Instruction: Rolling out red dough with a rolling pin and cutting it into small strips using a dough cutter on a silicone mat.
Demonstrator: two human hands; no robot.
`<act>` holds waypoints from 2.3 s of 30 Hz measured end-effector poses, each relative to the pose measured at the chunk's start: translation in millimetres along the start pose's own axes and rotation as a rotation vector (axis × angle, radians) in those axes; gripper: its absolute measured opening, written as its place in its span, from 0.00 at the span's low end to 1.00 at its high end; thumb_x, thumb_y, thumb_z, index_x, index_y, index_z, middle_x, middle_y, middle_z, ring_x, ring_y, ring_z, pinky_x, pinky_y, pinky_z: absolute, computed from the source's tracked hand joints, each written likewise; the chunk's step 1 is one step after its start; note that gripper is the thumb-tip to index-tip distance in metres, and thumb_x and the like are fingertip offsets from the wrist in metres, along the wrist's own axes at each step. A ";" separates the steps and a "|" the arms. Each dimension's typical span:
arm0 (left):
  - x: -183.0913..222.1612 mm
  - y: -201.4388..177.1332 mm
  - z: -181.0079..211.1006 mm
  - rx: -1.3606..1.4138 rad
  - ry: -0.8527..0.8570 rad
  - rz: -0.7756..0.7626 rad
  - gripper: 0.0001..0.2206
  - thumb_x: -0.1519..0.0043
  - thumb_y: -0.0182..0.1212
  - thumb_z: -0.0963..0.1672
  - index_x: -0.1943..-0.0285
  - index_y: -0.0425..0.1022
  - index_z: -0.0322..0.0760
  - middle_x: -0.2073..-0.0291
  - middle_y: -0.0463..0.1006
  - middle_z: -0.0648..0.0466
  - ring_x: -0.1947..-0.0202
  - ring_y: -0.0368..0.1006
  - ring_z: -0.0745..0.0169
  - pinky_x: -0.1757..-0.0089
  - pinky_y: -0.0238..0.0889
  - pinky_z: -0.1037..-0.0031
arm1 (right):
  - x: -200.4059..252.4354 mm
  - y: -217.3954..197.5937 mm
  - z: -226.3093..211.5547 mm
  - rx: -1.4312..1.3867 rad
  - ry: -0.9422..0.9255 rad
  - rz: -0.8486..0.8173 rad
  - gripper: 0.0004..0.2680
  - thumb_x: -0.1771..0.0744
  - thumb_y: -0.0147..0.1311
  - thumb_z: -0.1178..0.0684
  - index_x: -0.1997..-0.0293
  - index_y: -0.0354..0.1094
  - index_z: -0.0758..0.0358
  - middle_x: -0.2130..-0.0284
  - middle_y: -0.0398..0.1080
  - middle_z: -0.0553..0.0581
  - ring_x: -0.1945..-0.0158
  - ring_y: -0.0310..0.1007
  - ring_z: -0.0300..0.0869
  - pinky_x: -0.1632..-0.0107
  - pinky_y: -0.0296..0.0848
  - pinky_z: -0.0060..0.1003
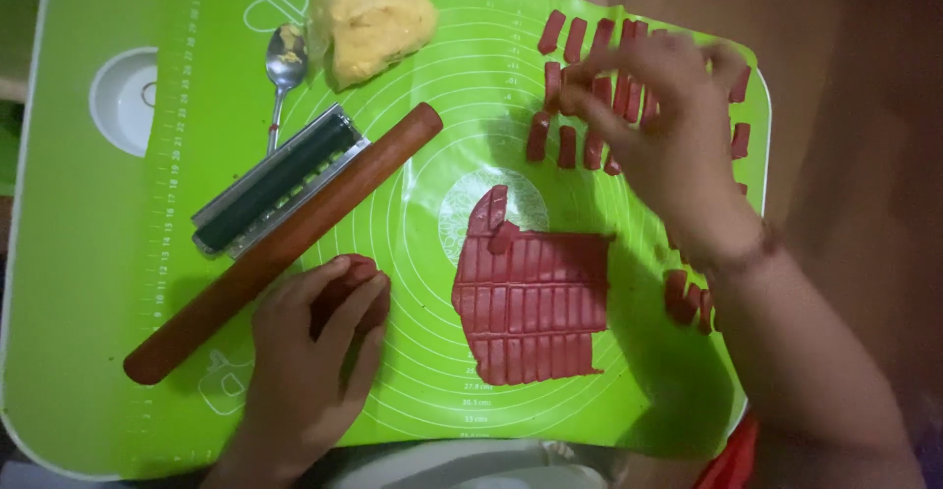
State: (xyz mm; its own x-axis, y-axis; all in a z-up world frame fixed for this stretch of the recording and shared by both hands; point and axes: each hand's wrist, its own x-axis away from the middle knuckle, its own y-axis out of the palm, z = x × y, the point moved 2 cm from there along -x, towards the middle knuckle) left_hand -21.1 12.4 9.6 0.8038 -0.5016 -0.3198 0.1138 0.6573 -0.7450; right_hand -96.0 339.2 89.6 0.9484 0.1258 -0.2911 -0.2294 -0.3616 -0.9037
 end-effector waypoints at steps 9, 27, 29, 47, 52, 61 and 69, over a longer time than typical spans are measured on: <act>-2.1 -2.8 -1.0 0.072 -0.002 -0.001 0.20 0.42 0.65 0.43 0.40 0.75 0.36 0.44 0.74 0.43 0.44 0.74 0.44 0.48 0.68 0.55 | -0.3 46.4 7.1 0.076 -0.059 -0.086 0.04 0.30 0.62 0.46 0.53 0.78 0.46 0.58 0.80 0.42 0.43 0.70 0.48 0.35 0.39 0.54; 2.5 -0.7 -1.6 0.010 0.024 -0.020 0.20 0.42 0.66 0.44 0.40 0.76 0.37 0.44 0.73 0.41 0.47 0.73 0.42 0.51 0.67 0.54 | 82.5 45.9 -57.3 0.113 0.052 -0.243 0.20 0.40 0.66 0.35 0.52 0.73 0.55 0.54 0.76 0.51 0.47 0.69 0.50 0.42 0.49 0.51; 3.5 -0.1 -2.2 -0.007 0.011 -0.024 0.21 0.42 0.66 0.45 0.38 0.75 0.38 0.42 0.71 0.42 0.45 0.72 0.42 0.49 0.65 0.54 | 80.4 45.5 -56.1 0.104 0.049 -0.244 0.19 0.40 0.67 0.36 0.53 0.74 0.54 0.56 0.76 0.50 0.48 0.69 0.49 0.43 0.48 0.50; -1.1 -1.6 -3.3 0.069 0.034 -0.031 0.21 0.43 0.67 0.43 0.39 0.75 0.35 0.45 0.74 0.41 0.45 0.73 0.42 0.50 0.69 0.54 | 50.8 35.2 -32.1 -0.165 0.265 -0.344 0.10 0.35 0.63 0.48 0.51 0.75 0.52 0.56 0.80 0.48 0.51 0.76 0.43 0.37 0.48 0.53; -2.7 -2.0 -1.6 0.100 0.017 0.004 0.19 0.43 0.63 0.43 0.41 0.75 0.36 0.46 0.75 0.41 0.46 0.75 0.43 0.50 0.68 0.57 | 19.4 10.8 -37.1 -0.269 0.222 -0.293 0.02 0.33 0.60 0.59 0.59 0.77 0.60 0.64 0.82 0.53 0.61 0.83 0.38 0.51 0.83 0.32; 0.7 1.4 -4.3 0.059 -0.006 0.010 0.21 0.45 0.67 0.43 0.42 0.78 0.36 0.45 0.75 0.44 0.46 0.74 0.48 0.48 0.68 0.59 | -71.3 49.3 22.3 -0.149 0.138 -0.045 0.04 0.32 0.64 0.59 0.54 0.77 0.61 0.54 0.75 0.63 0.54 0.74 0.50 0.54 0.79 0.40; -0.8 -1.4 -3.3 0.091 0.018 -0.015 0.21 0.44 0.66 0.43 0.40 0.75 0.36 0.45 0.73 0.42 0.45 0.74 0.44 0.49 0.68 0.56 | -31.4 20.3 8.3 -0.213 0.087 -0.004 0.06 0.26 0.51 0.56 0.50 0.74 0.65 0.52 0.75 0.60 0.48 0.74 0.48 0.43 0.62 0.43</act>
State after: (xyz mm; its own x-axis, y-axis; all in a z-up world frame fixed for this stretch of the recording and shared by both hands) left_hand -23.9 10.0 9.0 0.7912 -0.5211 -0.3200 0.1789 0.6977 -0.6937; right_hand -132.3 335.6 77.8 0.9666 0.0511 -0.2510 -0.1827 -0.5492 -0.8155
